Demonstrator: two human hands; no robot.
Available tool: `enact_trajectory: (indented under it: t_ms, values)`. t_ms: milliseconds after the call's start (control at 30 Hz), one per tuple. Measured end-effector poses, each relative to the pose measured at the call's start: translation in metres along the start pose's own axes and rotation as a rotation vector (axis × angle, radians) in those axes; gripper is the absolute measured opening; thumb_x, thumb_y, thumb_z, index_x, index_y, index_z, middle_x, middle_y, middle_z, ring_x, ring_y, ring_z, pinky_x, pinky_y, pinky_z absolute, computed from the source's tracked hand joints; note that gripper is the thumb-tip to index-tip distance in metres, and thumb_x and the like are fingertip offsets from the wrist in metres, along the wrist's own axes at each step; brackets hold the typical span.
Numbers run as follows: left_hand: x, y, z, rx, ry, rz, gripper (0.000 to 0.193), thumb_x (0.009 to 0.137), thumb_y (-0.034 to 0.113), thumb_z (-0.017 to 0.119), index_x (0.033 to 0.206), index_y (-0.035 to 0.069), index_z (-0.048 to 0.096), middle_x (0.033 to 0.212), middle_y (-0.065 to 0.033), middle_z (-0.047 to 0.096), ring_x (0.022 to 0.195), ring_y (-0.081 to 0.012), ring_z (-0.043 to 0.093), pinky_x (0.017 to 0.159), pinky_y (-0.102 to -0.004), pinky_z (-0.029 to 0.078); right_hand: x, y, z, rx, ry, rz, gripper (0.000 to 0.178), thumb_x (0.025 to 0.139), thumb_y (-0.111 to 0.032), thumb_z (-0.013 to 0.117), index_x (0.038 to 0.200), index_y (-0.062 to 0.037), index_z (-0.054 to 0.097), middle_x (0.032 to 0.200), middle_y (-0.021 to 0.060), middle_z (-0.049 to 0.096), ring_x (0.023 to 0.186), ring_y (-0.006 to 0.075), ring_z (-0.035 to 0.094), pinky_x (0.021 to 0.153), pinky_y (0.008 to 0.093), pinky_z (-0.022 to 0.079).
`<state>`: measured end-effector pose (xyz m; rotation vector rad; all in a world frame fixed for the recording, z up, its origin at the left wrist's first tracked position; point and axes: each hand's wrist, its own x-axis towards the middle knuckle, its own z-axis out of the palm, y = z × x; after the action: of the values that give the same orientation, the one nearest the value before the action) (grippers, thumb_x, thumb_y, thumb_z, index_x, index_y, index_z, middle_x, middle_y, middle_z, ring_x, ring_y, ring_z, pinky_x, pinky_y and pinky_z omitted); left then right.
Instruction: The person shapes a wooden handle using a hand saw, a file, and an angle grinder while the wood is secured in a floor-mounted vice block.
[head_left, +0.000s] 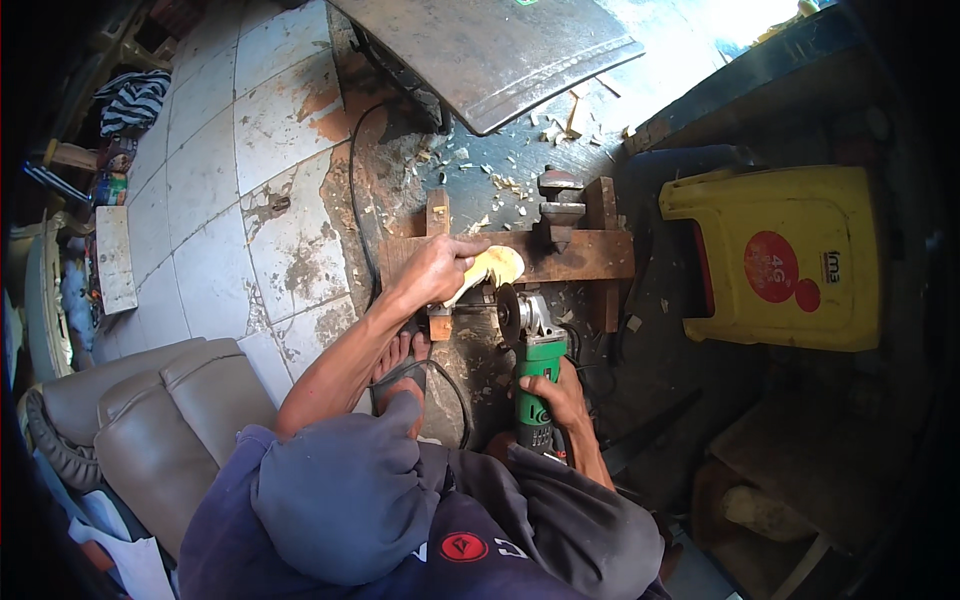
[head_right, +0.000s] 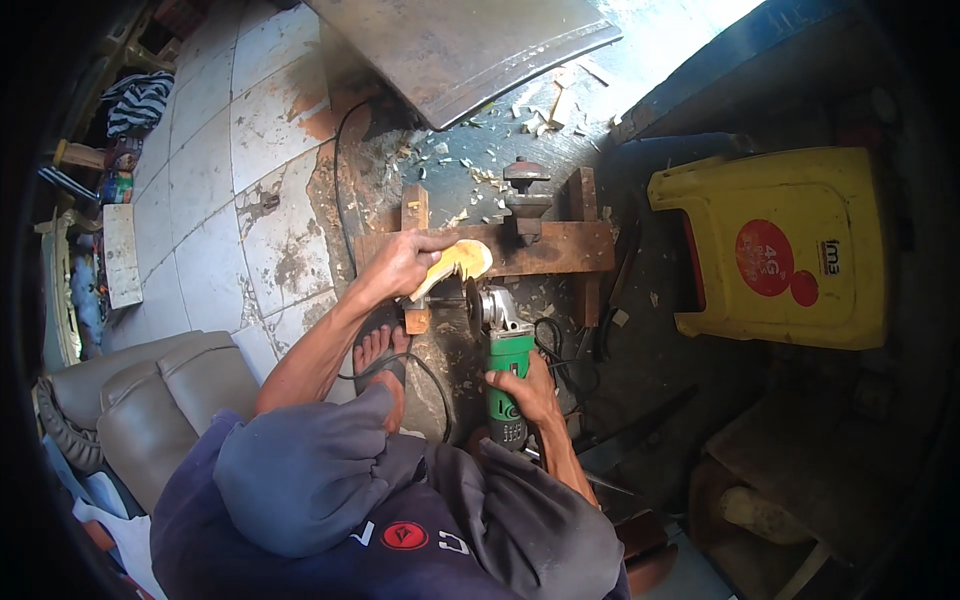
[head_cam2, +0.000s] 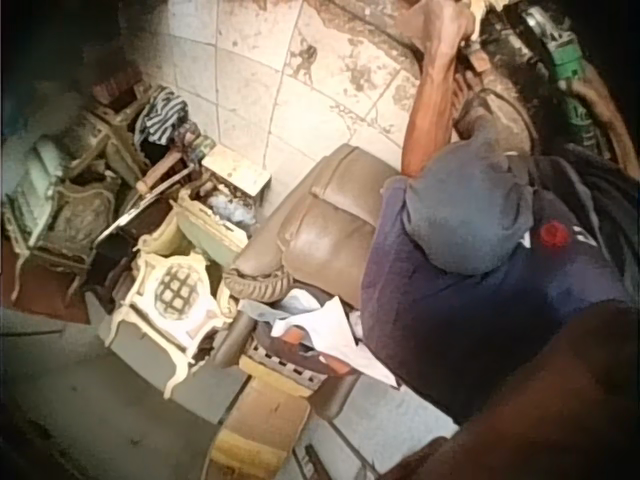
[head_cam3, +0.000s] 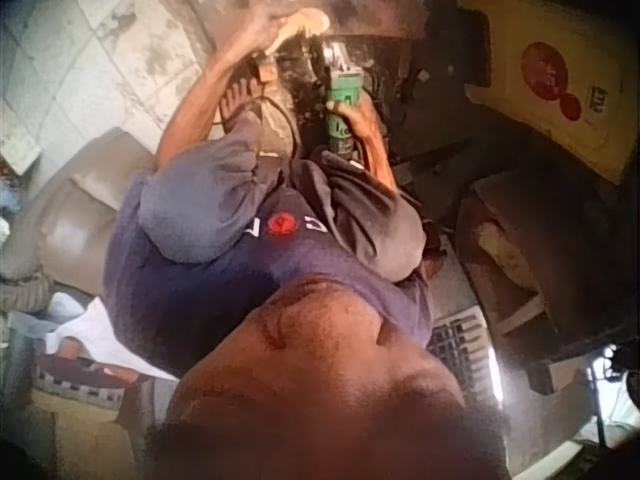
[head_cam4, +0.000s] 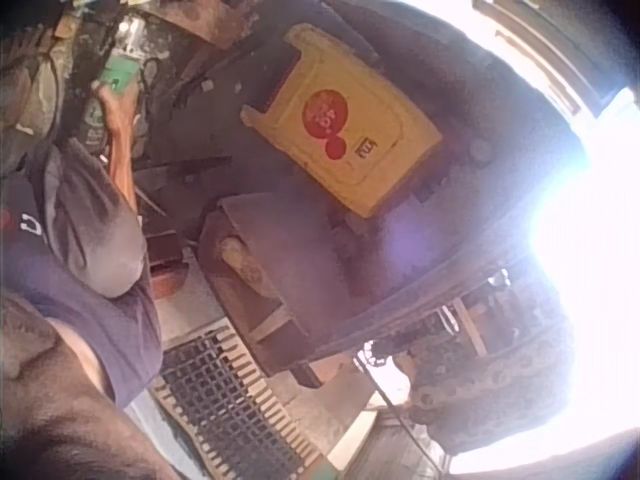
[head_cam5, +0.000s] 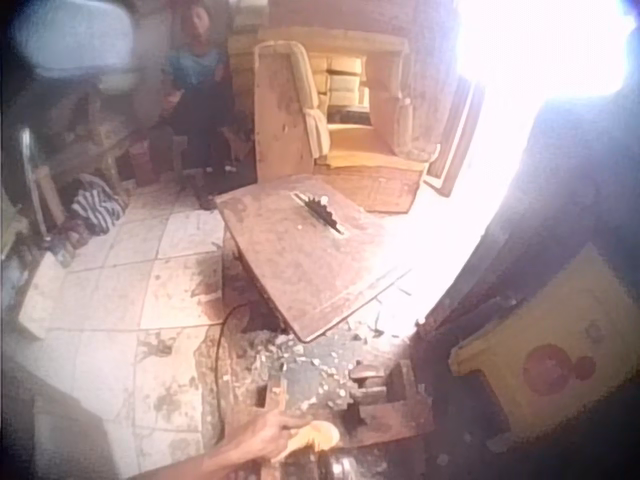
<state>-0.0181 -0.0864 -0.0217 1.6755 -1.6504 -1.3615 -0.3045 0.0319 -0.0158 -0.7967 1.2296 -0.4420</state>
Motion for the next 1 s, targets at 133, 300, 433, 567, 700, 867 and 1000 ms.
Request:
enact_trajectory:
  t_ms: [133, 300, 433, 567, 700, 867, 1000]
  values:
    - [-0.001, 0.010, -0.003, 0.043, -0.029, -0.048, 0.035, 0.099, 0.005, 0.062, 0.132, 0.013, 0.070, 0.125, -0.0185, 0.072, 0.109, -0.0259, 0.071, 0.094, -0.0338, 0.052, 0.001, 0.001, 0.000, 0.014, -0.015, 0.003, 0.048, 0.073, -0.029, 0.078, 0.109, 0.0008, 0.064, 0.092, 0.0077, 0.068, 0.082, 0.0177, 0.065, 0.076, 0.0332, 0.052]
    - [-0.001, 0.004, -0.001, 0.004, -0.020, -0.047, 0.036, 0.098, 0.003, 0.062, 0.132, 0.012, 0.070, 0.124, -0.0191, 0.072, 0.109, -0.0255, 0.071, 0.094, -0.0337, 0.052, 0.003, 0.004, 0.000, -0.009, 0.010, -0.005, 0.049, 0.073, -0.028, 0.078, 0.109, 0.0014, 0.064, 0.093, 0.0078, 0.068, 0.082, 0.0175, 0.065, 0.076, 0.0330, 0.052]
    - [0.002, -0.002, 0.002, -0.004, -0.014, -0.035, 0.033, 0.099, 0.009, 0.062, 0.131, 0.012, 0.070, 0.118, -0.0205, 0.074, 0.100, -0.0248, 0.073, 0.090, -0.0349, 0.054, 0.002, 0.001, 0.001, -0.016, 0.016, 0.016, 0.048, 0.074, -0.027, 0.079, 0.110, 0.0017, 0.064, 0.092, 0.0079, 0.068, 0.081, 0.0174, 0.065, 0.075, 0.0331, 0.053]
    - [0.003, -0.005, 0.005, -0.021, 0.010, 0.002, 0.032, 0.100, 0.013, 0.063, 0.131, 0.013, 0.071, 0.111, -0.0212, 0.076, 0.092, -0.0227, 0.074, 0.086, -0.0357, 0.055, 0.002, -0.003, 0.004, 0.026, 0.029, 0.005, 0.048, 0.074, -0.026, 0.079, 0.110, 0.0020, 0.064, 0.091, 0.0084, 0.069, 0.081, 0.0176, 0.065, 0.076, 0.0335, 0.053]
    - [0.002, -0.006, 0.009, 0.050, 0.026, -0.067, 0.032, 0.099, 0.013, 0.063, 0.130, 0.013, 0.072, 0.108, -0.0223, 0.076, 0.092, -0.0235, 0.074, 0.085, -0.0359, 0.055, 0.000, -0.015, 0.011, 0.075, 0.032, 0.012, 0.050, 0.074, -0.027, 0.079, 0.111, 0.0027, 0.063, 0.092, 0.0092, 0.069, 0.081, 0.0181, 0.066, 0.076, 0.0337, 0.054]
    - [0.002, -0.006, 0.011, 0.056, 0.029, -0.093, 0.032, 0.099, 0.013, 0.064, 0.129, 0.014, 0.072, 0.108, -0.0231, 0.075, 0.090, -0.0299, 0.075, 0.083, -0.0388, 0.056, -0.001, -0.017, 0.008, -0.154, 0.107, -0.062, 0.051, 0.074, -0.028, 0.079, 0.112, 0.0033, 0.063, 0.093, 0.0094, 0.069, 0.082, 0.0181, 0.065, 0.076, 0.0336, 0.054]
    - [-0.005, 0.018, 0.005, 0.051, -0.033, -0.172, 0.033, 0.100, 0.008, 0.062, 0.131, 0.010, 0.070, 0.117, -0.0195, 0.075, 0.099, -0.0250, 0.074, 0.088, -0.0353, 0.055, -0.003, -0.020, 0.009, -0.164, 0.112, -0.067, 0.051, 0.074, -0.028, 0.079, 0.112, 0.0033, 0.063, 0.093, 0.0094, 0.069, 0.082, 0.0181, 0.065, 0.076, 0.0335, 0.054]
